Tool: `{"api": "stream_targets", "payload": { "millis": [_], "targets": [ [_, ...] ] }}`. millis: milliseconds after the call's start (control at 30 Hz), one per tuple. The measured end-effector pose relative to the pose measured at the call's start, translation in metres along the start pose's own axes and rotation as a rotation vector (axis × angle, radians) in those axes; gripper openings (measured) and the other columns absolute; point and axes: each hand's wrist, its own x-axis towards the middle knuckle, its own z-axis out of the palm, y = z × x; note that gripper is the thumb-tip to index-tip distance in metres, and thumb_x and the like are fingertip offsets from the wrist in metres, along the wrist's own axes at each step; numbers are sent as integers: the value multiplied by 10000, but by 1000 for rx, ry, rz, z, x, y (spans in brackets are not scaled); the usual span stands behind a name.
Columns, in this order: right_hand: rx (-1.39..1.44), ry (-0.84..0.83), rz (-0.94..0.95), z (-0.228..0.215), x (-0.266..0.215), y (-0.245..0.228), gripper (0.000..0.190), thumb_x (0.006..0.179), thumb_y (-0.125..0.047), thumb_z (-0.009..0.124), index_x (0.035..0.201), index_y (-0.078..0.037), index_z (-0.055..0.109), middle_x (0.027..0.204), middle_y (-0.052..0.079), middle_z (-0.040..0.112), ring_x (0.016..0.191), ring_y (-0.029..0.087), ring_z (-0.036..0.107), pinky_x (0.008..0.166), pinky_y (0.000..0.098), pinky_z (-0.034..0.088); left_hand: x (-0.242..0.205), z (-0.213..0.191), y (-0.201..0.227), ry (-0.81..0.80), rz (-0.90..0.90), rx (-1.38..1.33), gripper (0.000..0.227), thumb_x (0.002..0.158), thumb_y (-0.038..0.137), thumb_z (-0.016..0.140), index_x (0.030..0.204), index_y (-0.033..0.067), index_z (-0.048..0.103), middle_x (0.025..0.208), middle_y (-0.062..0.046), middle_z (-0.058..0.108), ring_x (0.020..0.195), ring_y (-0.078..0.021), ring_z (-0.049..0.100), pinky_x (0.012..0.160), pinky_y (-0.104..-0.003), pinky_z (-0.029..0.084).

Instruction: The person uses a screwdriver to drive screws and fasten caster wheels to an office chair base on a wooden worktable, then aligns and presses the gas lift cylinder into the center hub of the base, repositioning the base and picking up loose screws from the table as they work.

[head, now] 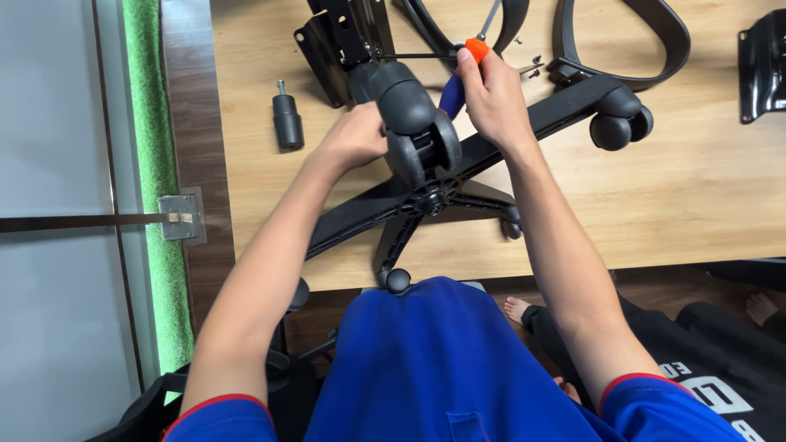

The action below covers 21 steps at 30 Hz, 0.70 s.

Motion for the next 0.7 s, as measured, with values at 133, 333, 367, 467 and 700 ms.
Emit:
{"api": "stream_targets", "payload": {
  "millis": [133, 333, 367, 467, 700],
  "targets": [
    [32, 15, 17, 0, -1, 4, 429, 1132, -359, 490, 971, 18, 615, 729, 82, 609, 681, 148, 565, 642, 334, 467, -6, -12, -1, -63, -88, -18, 264, 904, 225, 689, 969, -28, 652, 831, -182, 648, 773, -264, 626, 696, -383, 501],
    [36, 0, 19, -1, -1, -7, 426, 1125, -372, 479, 994, 6, 627, 695, 63, 603, 649, 141, 558, 621, 334, 461, -13, -29, 40, 65, 25, -554, 212, 912, 193, 710, 1008, 14, 651, 862, 2, 628, 782, -61, 524, 678, -251, 461],
    [34, -3, 23, -1, -1, -7, 426, 1119, -375, 484, 989, 4, 631, 687, 64, 601, 641, 144, 558, 615, 339, 459, -14, -30, 47, 43, 68, -687, 204, 940, 198, 685, 1054, 31, 661, 919, 7, 644, 838, -63, 555, 738, -241, 475],
    [18, -14, 34, -1, -1, -7, 429, 1111, -379, 497, 968, 2, 634, 674, 73, 595, 630, 154, 556, 609, 350, 457, -14, -31, 58, 4, 159, -856, 244, 993, 245, 610, 1125, 53, 679, 1025, -9, 674, 949, -79, 611, 853, -240, 500],
    [-99, -72, 35, 0, -2, -9, 437, 1091, -396, 524, 930, -6, 641, 666, 101, 602, 614, 199, 572, 611, 375, 454, -17, 10, 37, -13, 127, -1208, 467, 1098, 422, 371, 1226, 50, 623, 1155, -82, 684, 1084, -161, 651, 1026, -336, 521]
  ]
}}
